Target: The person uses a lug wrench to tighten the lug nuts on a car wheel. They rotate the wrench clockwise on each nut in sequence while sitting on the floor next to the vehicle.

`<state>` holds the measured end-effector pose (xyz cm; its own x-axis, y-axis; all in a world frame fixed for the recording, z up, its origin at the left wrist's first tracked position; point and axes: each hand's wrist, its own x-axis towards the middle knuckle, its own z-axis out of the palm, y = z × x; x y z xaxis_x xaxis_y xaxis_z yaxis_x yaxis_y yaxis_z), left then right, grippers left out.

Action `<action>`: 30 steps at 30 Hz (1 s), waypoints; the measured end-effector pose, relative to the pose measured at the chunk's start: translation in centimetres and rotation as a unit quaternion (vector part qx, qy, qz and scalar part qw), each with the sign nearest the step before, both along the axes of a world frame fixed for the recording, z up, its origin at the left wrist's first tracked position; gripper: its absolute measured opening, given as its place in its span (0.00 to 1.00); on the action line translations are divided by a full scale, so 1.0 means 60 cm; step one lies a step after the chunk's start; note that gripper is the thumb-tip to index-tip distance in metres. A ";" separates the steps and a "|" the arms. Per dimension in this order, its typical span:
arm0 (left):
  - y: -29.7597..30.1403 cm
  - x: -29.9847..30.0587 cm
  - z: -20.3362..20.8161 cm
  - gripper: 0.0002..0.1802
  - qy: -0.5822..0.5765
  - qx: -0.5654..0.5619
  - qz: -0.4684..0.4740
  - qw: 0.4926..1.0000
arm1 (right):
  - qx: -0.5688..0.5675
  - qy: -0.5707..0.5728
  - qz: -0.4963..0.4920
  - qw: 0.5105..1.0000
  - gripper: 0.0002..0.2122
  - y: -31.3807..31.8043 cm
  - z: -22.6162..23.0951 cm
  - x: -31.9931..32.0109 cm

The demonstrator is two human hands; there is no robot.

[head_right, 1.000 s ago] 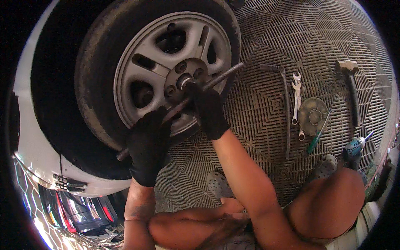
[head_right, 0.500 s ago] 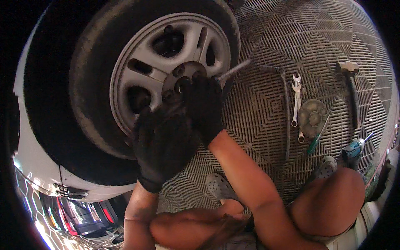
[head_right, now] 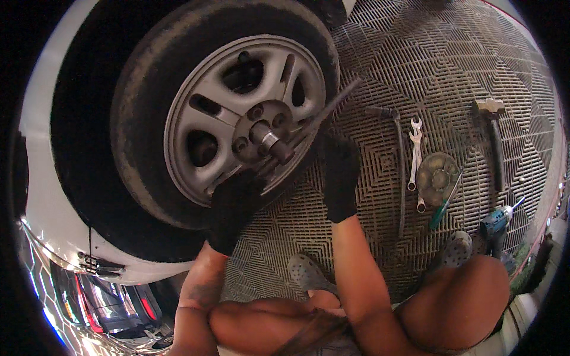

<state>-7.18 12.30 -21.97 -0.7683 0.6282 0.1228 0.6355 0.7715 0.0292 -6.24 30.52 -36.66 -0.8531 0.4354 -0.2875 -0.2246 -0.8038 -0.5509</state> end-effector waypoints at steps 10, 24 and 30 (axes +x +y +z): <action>0.025 0.000 0.066 0.13 -0.006 -0.101 0.018 0.995 | -0.020 -0.003 0.233 0.972 0.17 -0.047 0.110 -0.031; 0.099 0.020 0.145 0.16 0.114 0.020 -0.180 0.977 | 0.622 0.007 0.058 0.781 0.16 -0.051 0.109 -0.061; 0.082 -0.001 0.091 0.23 0.047 -0.081 -0.039 0.995 | 0.741 0.032 -0.011 0.671 0.13 -0.029 0.128 -0.067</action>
